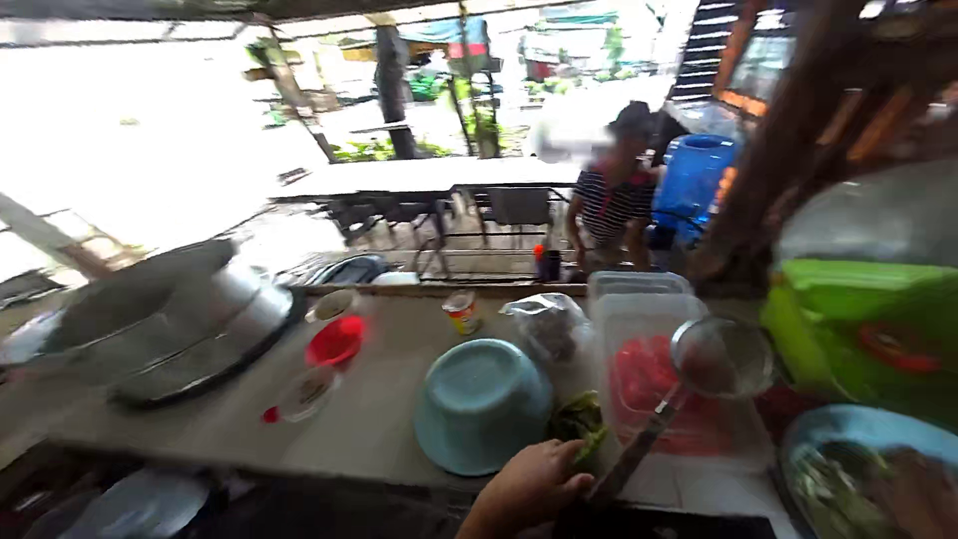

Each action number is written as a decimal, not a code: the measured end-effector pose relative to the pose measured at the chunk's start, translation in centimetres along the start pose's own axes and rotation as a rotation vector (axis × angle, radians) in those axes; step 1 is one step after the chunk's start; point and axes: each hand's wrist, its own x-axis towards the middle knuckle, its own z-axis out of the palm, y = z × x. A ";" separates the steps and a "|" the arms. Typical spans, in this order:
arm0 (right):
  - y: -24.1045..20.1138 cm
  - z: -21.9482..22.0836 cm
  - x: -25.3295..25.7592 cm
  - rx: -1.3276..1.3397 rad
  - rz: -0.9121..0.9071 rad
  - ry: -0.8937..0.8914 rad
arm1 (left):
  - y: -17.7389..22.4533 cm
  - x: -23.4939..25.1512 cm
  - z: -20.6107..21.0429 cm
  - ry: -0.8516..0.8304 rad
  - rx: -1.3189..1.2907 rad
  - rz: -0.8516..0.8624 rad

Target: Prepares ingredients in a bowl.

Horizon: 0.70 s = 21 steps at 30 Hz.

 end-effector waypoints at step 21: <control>-2.3 -3.2 -4.5 0.769 -0.182 0.236 | 22.2 21.2 5.3 -0.181 -0.276 0.569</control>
